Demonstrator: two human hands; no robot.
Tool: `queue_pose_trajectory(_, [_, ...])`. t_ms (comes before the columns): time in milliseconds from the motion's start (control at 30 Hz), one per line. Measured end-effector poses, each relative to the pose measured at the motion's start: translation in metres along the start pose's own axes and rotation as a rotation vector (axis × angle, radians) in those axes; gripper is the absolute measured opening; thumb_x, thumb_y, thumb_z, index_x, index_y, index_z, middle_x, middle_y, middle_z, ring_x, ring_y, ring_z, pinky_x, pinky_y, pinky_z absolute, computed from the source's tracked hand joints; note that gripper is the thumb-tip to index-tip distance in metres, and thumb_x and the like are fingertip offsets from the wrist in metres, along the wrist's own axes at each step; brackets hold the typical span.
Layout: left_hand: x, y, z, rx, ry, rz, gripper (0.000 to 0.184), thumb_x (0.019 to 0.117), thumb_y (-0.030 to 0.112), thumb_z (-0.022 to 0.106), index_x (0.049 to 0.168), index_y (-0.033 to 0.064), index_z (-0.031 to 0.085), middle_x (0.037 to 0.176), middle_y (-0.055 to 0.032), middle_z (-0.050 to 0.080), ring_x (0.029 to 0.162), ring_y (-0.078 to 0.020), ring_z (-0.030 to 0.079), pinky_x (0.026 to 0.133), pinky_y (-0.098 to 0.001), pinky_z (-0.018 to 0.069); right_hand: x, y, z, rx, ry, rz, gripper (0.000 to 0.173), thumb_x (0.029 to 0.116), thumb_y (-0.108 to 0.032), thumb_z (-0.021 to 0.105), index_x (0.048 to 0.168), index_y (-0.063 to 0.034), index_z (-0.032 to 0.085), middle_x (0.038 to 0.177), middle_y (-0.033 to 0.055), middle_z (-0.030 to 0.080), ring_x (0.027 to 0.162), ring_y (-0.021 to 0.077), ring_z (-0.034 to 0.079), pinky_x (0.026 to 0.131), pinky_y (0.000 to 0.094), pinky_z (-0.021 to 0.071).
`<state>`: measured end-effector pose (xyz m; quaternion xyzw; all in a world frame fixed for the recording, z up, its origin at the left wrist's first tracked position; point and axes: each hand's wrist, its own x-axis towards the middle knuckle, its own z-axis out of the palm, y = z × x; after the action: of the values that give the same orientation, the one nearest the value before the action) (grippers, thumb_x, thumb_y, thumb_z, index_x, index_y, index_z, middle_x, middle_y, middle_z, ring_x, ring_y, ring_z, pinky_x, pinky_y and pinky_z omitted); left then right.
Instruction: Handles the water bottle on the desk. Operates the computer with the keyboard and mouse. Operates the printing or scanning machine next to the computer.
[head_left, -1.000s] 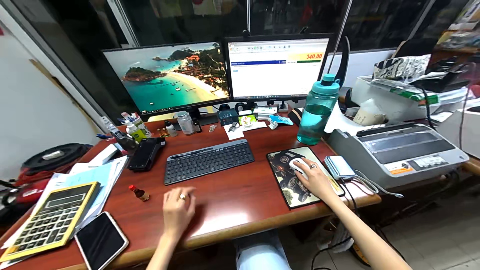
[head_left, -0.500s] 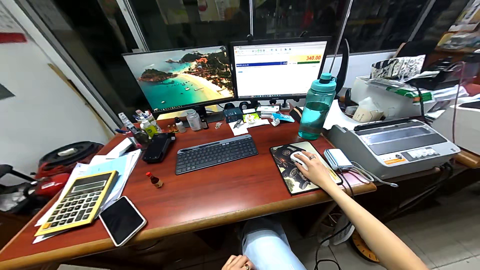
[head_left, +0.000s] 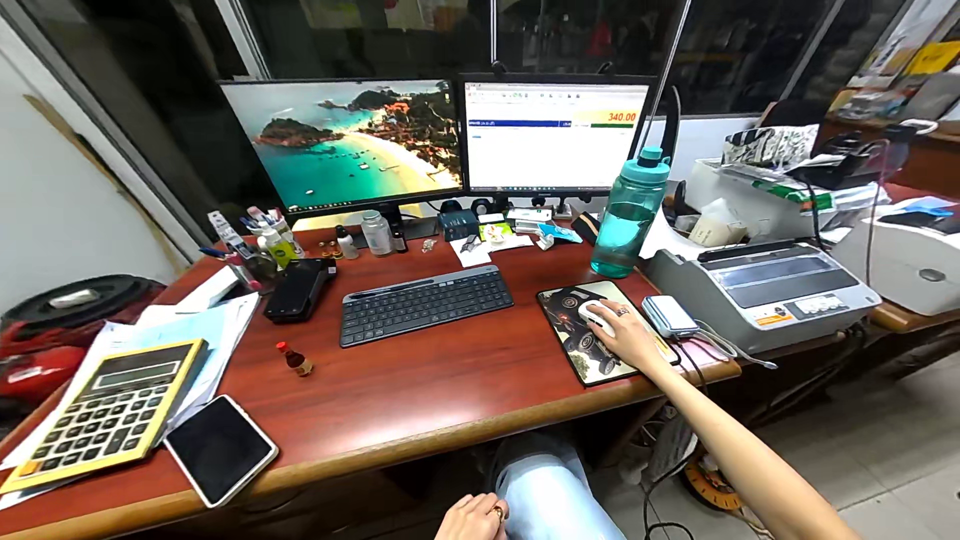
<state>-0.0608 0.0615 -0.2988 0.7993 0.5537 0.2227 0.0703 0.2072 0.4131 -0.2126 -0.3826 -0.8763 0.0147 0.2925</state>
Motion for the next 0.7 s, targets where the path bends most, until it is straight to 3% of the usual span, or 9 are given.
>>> queue_pose_trajectory(167, [0.006, 0.008, 0.002, -0.025, -0.032, 0.048, 0.010, 0.0862, 0.008, 0.065, 0.083, 0.0013, 0.072, 0.080, -0.0124, 0.071, 0.077, -0.0266, 0.073, 0.067, -0.0413, 0.0593, 0.001, -0.001, -0.001, 0.005, 0.001, 0.000, 0.040, 0.1016, -0.034, 0.061, 0.134, -0.0121, 0.068, 0.139, 0.0209, 0.062, 0.129, 0.0408, 0.058, 0.105, 0.0560, 0.0482])
queue_pose_trajectory(300, [0.013, 0.013, 0.000, -0.057, -0.100, 0.041, 0.012, 0.0880, 0.004, 0.062, 0.085, -0.0019, 0.072, 0.085, -0.0157, 0.072, 0.083, -0.0302, 0.074, 0.071, -0.0448, 0.0597, 0.001, 0.001, 0.000, 0.008, 0.006, -0.013, 0.039, 0.1014, -0.033, 0.061, 0.134, -0.0125, 0.068, 0.138, 0.0206, 0.062, 0.130, 0.0399, 0.058, 0.107, 0.0550, 0.0476])
queue_pose_trajectory(700, [0.016, 0.020, -0.005, -0.100, -0.213, 0.000, 0.018, 0.0909, 0.005, 0.059, 0.084, -0.0036, 0.072, 0.083, -0.0188, 0.073, 0.081, -0.0351, 0.074, 0.068, -0.0520, 0.0580, 0.003, -0.001, -0.001, 0.036, -0.045, -0.019, 0.040, 0.1032, -0.036, 0.057, 0.135, -0.0144, 0.067, 0.141, 0.0188, 0.061, 0.133, 0.0373, 0.056, 0.109, 0.0539, 0.0462])
